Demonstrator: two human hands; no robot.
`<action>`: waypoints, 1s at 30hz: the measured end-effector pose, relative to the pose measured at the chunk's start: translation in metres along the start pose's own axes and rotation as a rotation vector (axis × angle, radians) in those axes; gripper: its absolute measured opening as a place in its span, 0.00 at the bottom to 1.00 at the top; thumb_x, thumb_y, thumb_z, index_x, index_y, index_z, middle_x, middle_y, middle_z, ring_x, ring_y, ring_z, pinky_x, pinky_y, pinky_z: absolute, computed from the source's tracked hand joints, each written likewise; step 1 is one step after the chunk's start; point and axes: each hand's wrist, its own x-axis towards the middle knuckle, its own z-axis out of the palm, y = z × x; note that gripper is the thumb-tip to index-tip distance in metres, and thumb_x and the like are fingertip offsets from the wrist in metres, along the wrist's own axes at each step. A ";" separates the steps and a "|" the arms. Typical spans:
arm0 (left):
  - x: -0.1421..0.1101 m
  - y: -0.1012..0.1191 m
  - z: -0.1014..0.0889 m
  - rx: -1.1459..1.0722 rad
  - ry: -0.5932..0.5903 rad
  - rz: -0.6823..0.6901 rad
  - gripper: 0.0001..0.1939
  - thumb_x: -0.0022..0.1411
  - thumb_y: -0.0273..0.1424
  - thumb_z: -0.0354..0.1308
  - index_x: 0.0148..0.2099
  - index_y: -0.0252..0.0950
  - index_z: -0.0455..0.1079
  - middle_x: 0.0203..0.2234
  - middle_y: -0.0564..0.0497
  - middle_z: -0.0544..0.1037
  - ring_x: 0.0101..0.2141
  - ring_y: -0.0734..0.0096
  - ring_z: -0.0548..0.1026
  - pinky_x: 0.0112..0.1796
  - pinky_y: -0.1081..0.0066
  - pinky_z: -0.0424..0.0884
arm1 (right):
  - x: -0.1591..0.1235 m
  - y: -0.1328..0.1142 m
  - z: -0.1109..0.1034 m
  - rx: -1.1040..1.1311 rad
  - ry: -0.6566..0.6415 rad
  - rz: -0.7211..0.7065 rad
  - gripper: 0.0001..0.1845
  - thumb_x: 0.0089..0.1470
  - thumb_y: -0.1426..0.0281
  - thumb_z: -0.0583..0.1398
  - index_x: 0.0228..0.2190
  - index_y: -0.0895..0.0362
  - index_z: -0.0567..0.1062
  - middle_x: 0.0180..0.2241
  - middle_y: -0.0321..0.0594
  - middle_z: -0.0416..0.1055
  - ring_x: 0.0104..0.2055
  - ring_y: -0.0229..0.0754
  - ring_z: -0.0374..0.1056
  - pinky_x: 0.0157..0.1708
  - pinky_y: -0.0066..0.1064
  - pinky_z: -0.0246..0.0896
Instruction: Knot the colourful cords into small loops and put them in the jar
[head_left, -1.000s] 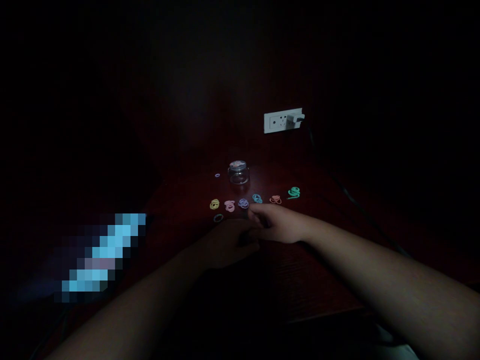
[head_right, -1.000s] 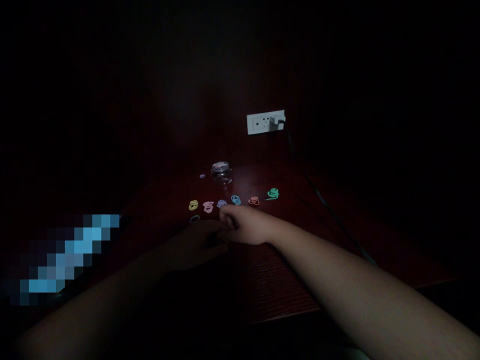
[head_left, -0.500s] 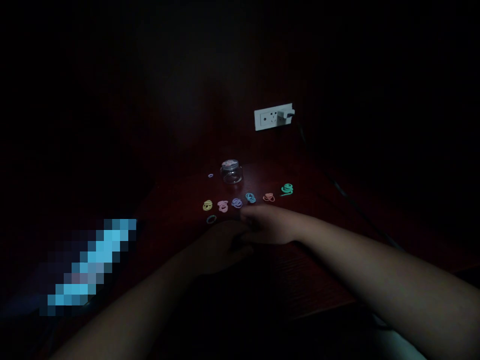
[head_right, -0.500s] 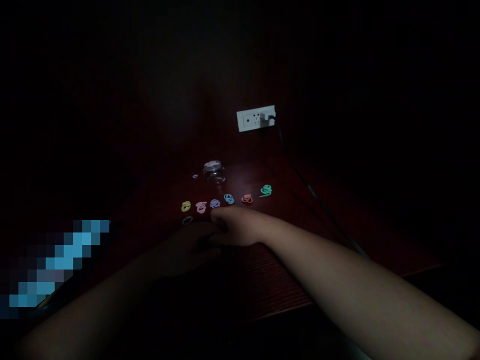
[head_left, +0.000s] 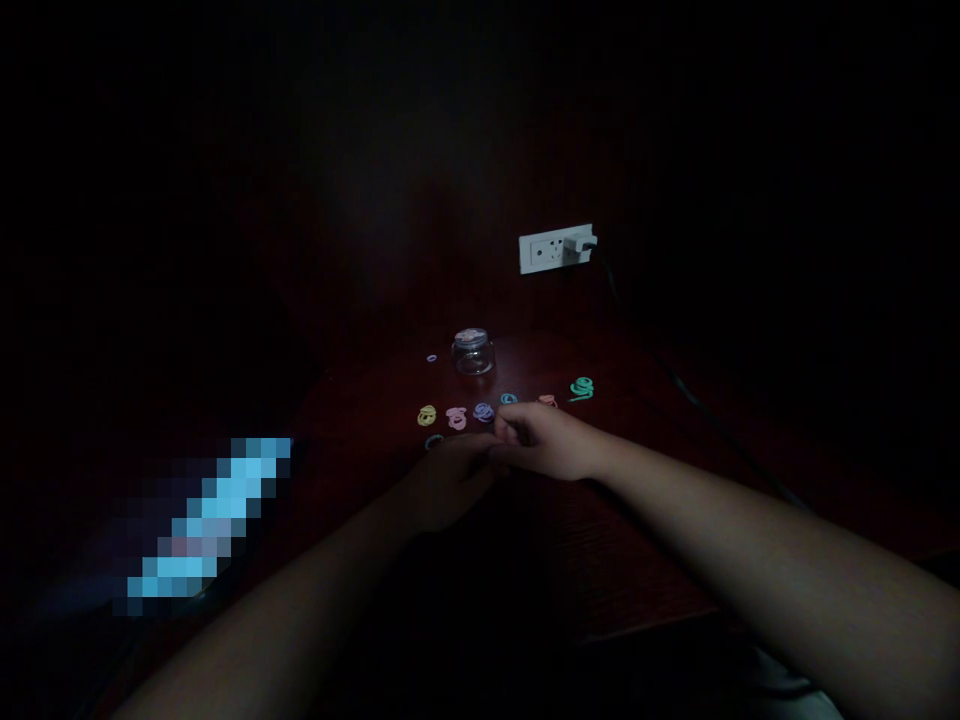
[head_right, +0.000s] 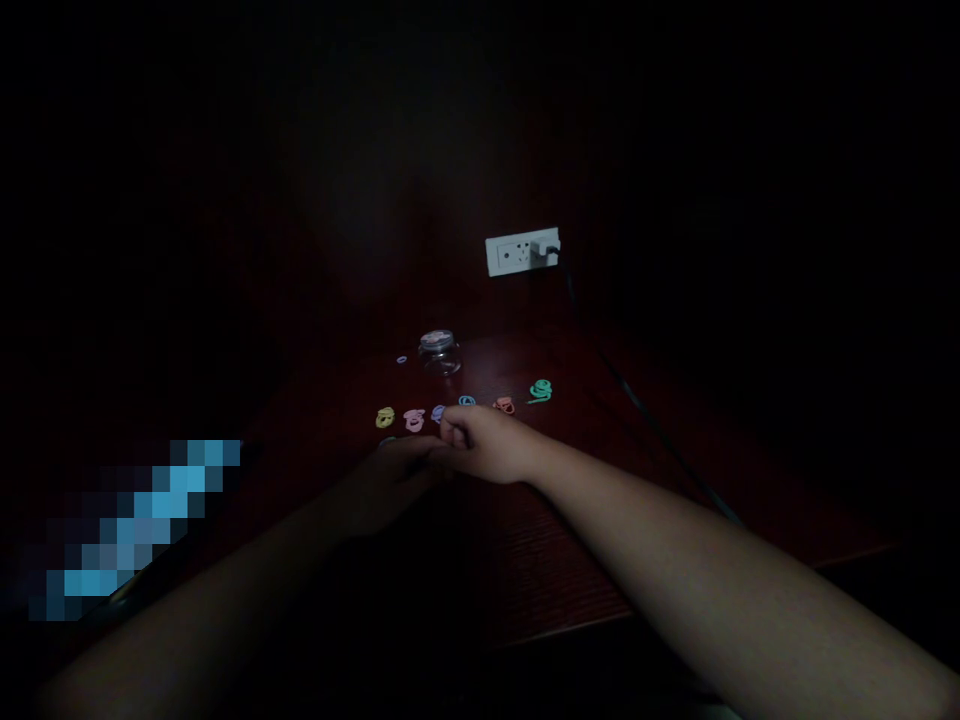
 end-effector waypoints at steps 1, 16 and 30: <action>0.000 0.000 0.000 -0.002 0.007 -0.004 0.09 0.60 0.26 0.46 0.38 0.35 0.67 0.33 0.53 0.73 0.34 0.73 0.69 0.36 0.73 0.64 | 0.000 0.000 0.000 0.005 0.003 -0.005 0.11 0.49 0.64 0.58 0.26 0.58 0.64 0.22 0.31 0.61 0.23 0.31 0.55 0.22 0.23 0.48; -0.001 -0.004 0.000 -0.018 0.010 -0.073 0.07 0.58 0.27 0.49 0.33 0.33 0.68 0.27 0.54 0.72 0.28 0.76 0.68 0.30 0.76 0.61 | 0.000 -0.001 0.000 0.053 0.011 -0.041 0.10 0.49 0.64 0.57 0.27 0.59 0.65 0.21 0.31 0.60 0.22 0.31 0.55 0.21 0.23 0.48; -0.003 0.000 0.000 0.157 -0.044 -0.032 0.12 0.58 0.30 0.51 0.45 0.38 0.67 0.38 0.51 0.74 0.36 0.70 0.70 0.38 0.70 0.64 | -0.001 0.002 -0.004 -0.027 -0.168 0.031 0.13 0.50 0.61 0.56 0.26 0.59 0.65 0.22 0.32 0.62 0.23 0.30 0.54 0.22 0.23 0.48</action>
